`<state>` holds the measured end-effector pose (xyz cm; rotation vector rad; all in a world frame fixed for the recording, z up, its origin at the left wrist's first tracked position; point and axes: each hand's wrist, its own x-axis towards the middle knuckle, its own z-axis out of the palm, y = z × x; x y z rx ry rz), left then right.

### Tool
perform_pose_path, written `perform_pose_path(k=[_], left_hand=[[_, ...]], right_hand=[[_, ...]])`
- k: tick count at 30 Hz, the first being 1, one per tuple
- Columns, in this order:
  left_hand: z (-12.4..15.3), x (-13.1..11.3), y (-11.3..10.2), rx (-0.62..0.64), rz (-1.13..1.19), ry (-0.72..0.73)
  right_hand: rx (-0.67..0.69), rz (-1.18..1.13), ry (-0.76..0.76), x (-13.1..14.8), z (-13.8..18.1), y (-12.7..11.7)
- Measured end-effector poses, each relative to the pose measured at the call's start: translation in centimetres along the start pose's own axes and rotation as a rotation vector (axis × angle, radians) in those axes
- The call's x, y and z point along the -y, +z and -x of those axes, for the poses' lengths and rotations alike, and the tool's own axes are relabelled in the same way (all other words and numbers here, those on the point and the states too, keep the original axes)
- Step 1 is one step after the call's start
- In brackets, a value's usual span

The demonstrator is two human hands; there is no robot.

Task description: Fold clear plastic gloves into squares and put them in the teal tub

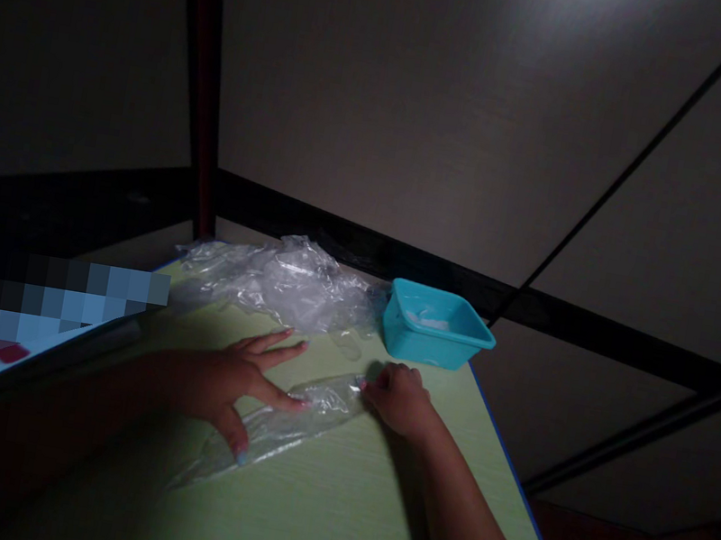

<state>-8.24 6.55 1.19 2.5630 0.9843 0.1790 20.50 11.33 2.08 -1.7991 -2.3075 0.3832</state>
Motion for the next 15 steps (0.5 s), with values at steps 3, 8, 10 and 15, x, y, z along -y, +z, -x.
perform_pose_path(k=[3, 8, 10, 15], left_hand=[[0.0, 0.1, 0.0, -0.001, -0.004, -0.004], [0.0, -0.2, -0.1, -0.005, 0.012, -0.004], [0.0, -0.4, -0.2, -0.006, 0.019, -0.008], [0.0, -0.5, -0.2, 0.011, 0.004, -0.018]], right_hand=[[-0.033, -0.159, -0.004, 0.2, 0.1, -0.1], [-0.017, -0.377, 0.101, -0.3, -0.1, 0.0], [-0.004, -0.353, 0.11, -0.7, -0.4, 0.1], [0.012, -0.328, 0.033, -1.7, -0.9, 0.2]])
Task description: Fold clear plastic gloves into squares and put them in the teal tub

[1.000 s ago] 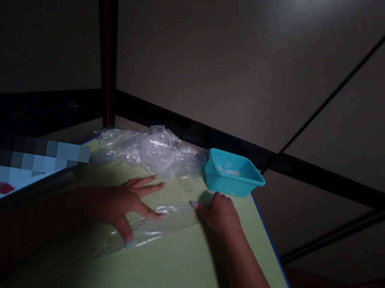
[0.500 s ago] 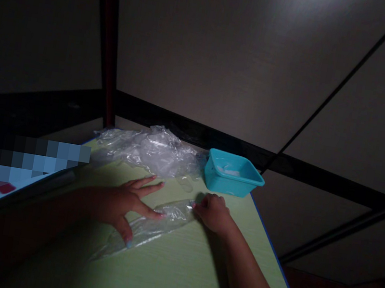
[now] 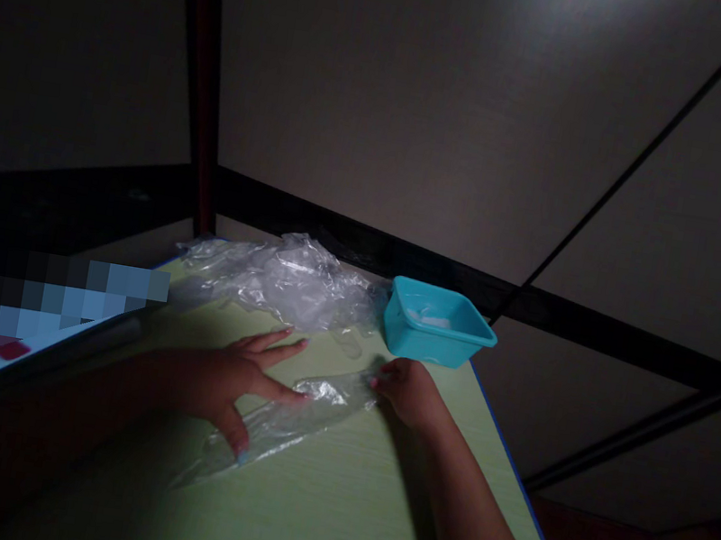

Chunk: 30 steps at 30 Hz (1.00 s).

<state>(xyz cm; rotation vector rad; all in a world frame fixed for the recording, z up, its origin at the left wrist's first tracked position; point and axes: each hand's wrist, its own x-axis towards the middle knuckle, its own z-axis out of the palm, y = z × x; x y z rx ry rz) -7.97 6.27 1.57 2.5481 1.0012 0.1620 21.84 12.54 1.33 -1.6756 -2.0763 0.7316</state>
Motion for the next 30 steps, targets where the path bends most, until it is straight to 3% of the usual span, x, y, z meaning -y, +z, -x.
perform_pose_path(k=[5, 14, 25, 30], left_hand=[[-0.1, 0.1, 0.1, -0.01, -0.019, -0.016], [-0.1, 0.4, 0.3, 0.021, -0.029, -0.019], [0.0, 0.3, 0.3, 0.015, -0.032, -0.034], [-0.2, 0.3, 0.5, -0.002, -0.055, -0.062]], right_hand=[[0.061, 0.049, -0.044, 0.5, 0.3, -0.2], [0.012, 0.015, -0.055, 0.9, 0.4, 0.1], [0.009, -0.548, 0.032, 2.9, 1.3, 0.1], [0.121, -0.898, 0.118, 3.9, 2.0, 0.0]])
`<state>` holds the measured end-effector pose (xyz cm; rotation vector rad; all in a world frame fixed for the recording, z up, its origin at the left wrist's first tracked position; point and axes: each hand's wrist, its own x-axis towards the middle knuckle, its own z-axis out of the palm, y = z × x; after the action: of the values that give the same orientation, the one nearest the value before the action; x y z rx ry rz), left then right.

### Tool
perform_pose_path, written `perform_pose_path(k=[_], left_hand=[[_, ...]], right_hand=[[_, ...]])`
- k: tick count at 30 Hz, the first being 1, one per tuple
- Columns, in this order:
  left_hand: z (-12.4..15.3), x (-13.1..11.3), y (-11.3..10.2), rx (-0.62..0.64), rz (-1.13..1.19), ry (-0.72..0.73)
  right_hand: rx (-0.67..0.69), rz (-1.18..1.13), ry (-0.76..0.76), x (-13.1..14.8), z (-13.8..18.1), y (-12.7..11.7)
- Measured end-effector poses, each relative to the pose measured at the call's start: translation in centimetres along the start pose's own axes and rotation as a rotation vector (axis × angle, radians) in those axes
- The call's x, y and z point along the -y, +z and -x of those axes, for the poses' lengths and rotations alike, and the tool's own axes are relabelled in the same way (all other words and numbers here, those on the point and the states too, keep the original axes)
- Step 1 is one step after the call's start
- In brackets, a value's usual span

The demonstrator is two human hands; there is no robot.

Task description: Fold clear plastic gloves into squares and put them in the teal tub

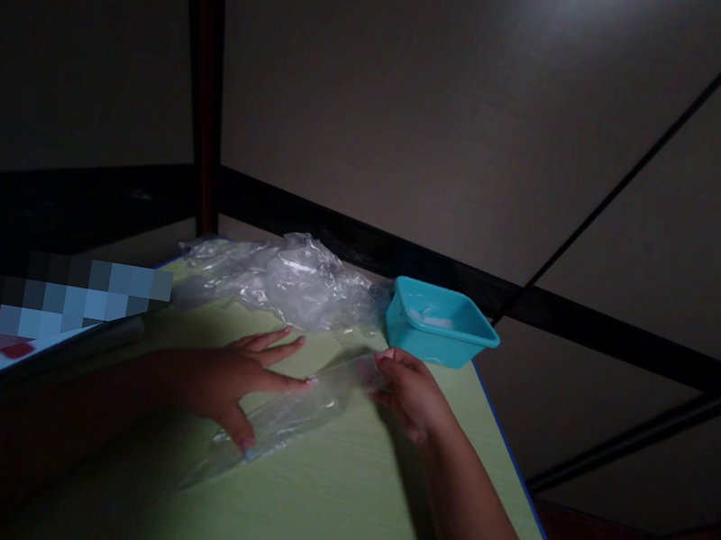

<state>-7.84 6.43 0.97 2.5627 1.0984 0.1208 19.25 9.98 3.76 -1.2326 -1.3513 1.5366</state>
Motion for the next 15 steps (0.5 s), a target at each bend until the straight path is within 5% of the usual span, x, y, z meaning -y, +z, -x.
perform_pose_path(k=[6, 15], left_hand=[[-0.1, -0.7, -0.4, 0.041, -0.033, -0.08], [-0.3, -0.7, 0.5, -0.007, -0.038, -0.115]], right_hand=[[0.101, -0.267, 0.15, -0.5, 0.2, 1.0], [0.301, -0.219, -0.067, -2.2, 0.2, 3.1]])
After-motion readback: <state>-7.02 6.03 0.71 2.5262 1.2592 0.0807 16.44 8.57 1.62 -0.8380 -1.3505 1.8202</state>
